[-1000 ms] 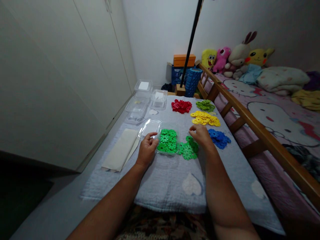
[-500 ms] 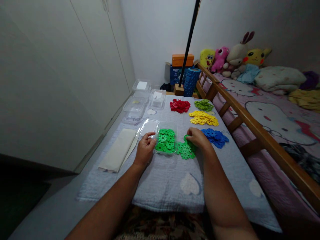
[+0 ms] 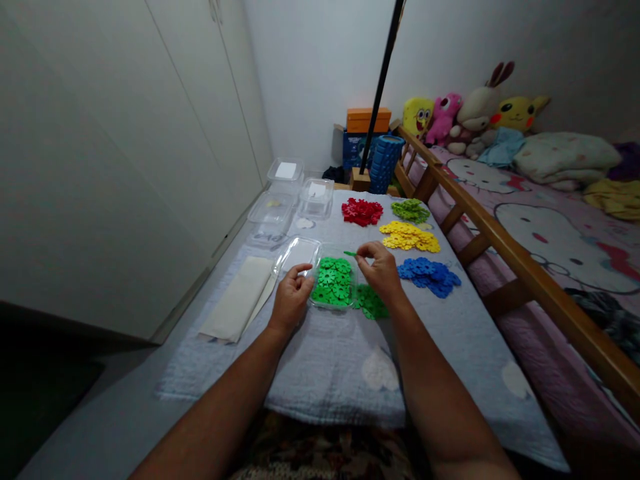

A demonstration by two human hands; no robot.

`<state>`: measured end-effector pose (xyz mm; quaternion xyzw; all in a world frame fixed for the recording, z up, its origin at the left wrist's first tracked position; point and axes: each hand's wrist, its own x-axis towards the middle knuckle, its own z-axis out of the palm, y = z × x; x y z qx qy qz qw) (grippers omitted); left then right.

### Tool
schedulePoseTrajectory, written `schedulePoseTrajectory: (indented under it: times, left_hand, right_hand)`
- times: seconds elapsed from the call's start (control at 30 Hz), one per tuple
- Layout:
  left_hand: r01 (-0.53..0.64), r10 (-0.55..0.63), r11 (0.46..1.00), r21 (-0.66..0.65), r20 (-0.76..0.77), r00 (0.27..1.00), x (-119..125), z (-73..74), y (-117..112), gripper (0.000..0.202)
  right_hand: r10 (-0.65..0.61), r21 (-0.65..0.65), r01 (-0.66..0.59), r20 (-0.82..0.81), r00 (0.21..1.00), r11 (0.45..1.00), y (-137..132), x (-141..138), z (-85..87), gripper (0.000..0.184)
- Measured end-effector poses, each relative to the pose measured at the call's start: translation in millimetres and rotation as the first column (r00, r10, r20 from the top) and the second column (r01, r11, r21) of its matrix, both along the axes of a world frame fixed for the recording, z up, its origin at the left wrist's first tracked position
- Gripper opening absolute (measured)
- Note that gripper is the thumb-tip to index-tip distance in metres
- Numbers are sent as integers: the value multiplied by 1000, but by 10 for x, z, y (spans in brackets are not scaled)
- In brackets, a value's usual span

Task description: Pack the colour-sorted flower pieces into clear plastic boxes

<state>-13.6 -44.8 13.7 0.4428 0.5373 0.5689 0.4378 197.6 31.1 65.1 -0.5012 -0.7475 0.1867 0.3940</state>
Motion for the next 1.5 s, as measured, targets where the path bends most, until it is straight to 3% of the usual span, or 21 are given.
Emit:
schedulePoseTrajectory:
  times: [0.2,0.4,0.53,0.67,0.87,0.97,1.07,1.17,1.33,1.5]
  left_hand:
    - [12,-12,1000,8,11,1000,3,7,1,46]
    - [10,-9,1000,19,-24,1000,-2,10,1,43]
    - [20,-19,1000,20,-21,1000,-7,-7,7,43]
    - [19,-19,1000,14,-2,1000,-9,-27,11,43]
    - [6,-6,1000,13,-15,1000,-4,-20,6,44]
    - [8,-7,1000,21,-16,1000,-2,-11,4,45]
    - [13,-12,1000,19,-7,1000,0,-8,5,44]
    - [10,-10,1000,16,-9,1000,-1,-13,6,43]
    - [15,-15,1000,16,-9,1000,-2,-18,5,44]
    - [10,-9,1000,9,-14,1000,1,-1,-2,44]
  right_hand:
    - [-37,35,24,425,904,999,16,-298,14,15]
    - [-5,17,-5,566,824,1000,38,-390,15,19]
    - [40,-42,-19,578,815,999,37,-392,4,23]
    - [64,-72,-35,465,883,997,56,-310,-18,21]
    - [-20,-41,30,223,975,999,184,126,-41,21]
    - [-12,-108,43,272,962,993,210,362,-25,19]
    - [121,-257,-14,408,905,966,162,482,-11,15]
    - [250,-349,-71,499,830,934,74,470,-19,16]
    - [248,-350,-29,600,761,936,-35,327,-65,19]
    - [247,-402,-18,525,815,915,-23,289,-125,4]
